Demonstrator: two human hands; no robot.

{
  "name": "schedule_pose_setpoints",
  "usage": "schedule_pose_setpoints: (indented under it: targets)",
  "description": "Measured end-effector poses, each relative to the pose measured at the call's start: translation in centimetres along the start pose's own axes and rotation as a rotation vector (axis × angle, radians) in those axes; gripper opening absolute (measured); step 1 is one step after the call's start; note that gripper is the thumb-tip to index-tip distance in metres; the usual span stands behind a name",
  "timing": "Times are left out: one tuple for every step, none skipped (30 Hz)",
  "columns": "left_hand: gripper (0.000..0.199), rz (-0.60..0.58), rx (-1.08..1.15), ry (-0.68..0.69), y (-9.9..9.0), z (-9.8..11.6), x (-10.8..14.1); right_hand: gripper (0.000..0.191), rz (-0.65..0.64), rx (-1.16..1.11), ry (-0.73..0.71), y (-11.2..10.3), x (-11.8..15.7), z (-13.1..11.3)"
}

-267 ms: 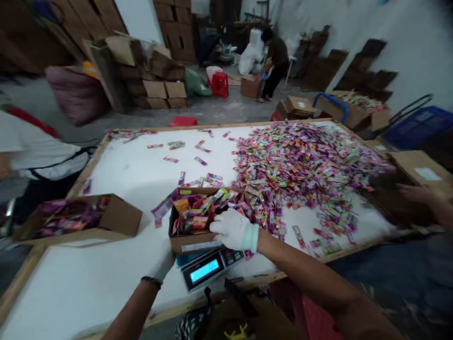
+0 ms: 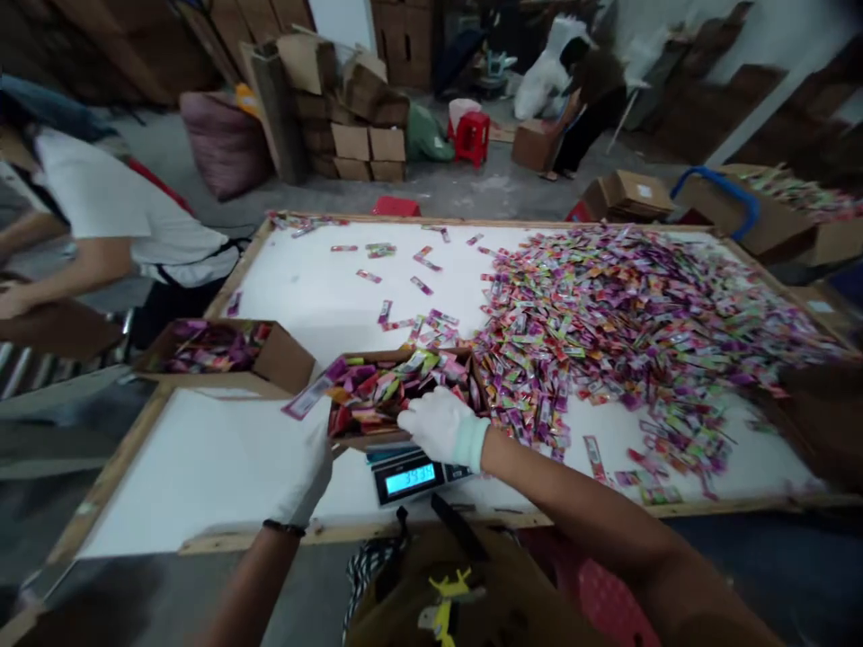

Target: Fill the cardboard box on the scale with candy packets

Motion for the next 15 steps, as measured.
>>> schedule_pose_setpoints:
  targets:
    - [0.067,0.026,0.003,-0.033,-0.4,0.1,0.4,0.024,0.003,-0.004,0.011,-0.5,0.8,0.4]
    - [0.065,0.060,0.012,-0.063,-0.8,0.1,0.8,0.028,0.018,-0.024,0.008,-1.1,1.7,0.9]
    - [0.063,0.097,0.028,-0.080,-1.2,0.2,1.1,0.032,0.060,-0.065,-0.001,-2.0,2.7,1.7]
    - [0.060,0.127,0.047,-0.088,-1.5,0.4,1.4,0.035,0.136,-0.125,-0.008,-3.1,3.8,2.7]
    - [0.058,0.154,0.065,-0.094,-1.9,0.5,1.7,0.037,0.238,-0.201,-0.006,-4.3,5.0,4.0]
    - [0.057,0.176,0.080,-0.101,-2.2,0.7,1.9,0.039,0.351,-0.280,0.010,-5.4,6.2,5.6]
    - [0.057,0.189,0.090,-0.110,-2.4,0.9,2.1,0.039,0.452,-0.353,0.041,-6.2,7.4,7.3]
    - [0.056,0.191,0.096,-0.113,-2.6,1.2,2.2,0.039,0.536,-0.411,0.081,-6.8,8.4,9.0]
    - [0.056,0.189,0.096,-0.109,-2.9,1.6,2.3,0.039,0.594,-0.451,0.122,-7.0,9.3,10.6]
    - [0.056,0.187,0.088,-0.096,-3.1,2.1,2.2,0.039,0.626,-0.476,0.156,-7.0,10.0,11.7]
    - [0.055,0.176,0.072,-0.068,-3.4,2.9,2.1,0.040,0.644,-0.488,0.181,-7.0,10.5,12.5]
    - [0.054,0.155,0.046,-0.024,-3.5,3.9,1.8,0.040,0.655,-0.492,0.193,-7.0,10.9,12.8]
    - [0.053,0.125,0.005,0.038,-3.6,5.1,1.5,0.039,0.660,-0.489,0.194,-7.1,11.0,12.8]
    - [0.055,0.088,-0.041,0.108,-3.6,6.5,1.1,0.039,0.659,-0.486,0.187,-7.2,11.0,12.6]
    - [0.060,0.043,-0.083,0.173,-3.4,7.8,0.7,0.038,0.657,-0.486,0.175,-7.3,10.8,12.2]
Point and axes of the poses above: each hand's wrist, its own x-axis away from the middle knuckle, its own y-axis out of the palm, z = x × y, the point moved 8 cm from there along -x, towards the middle knuckle, and after that the axes turned 14 degrees about y, right-handed, at the moved point
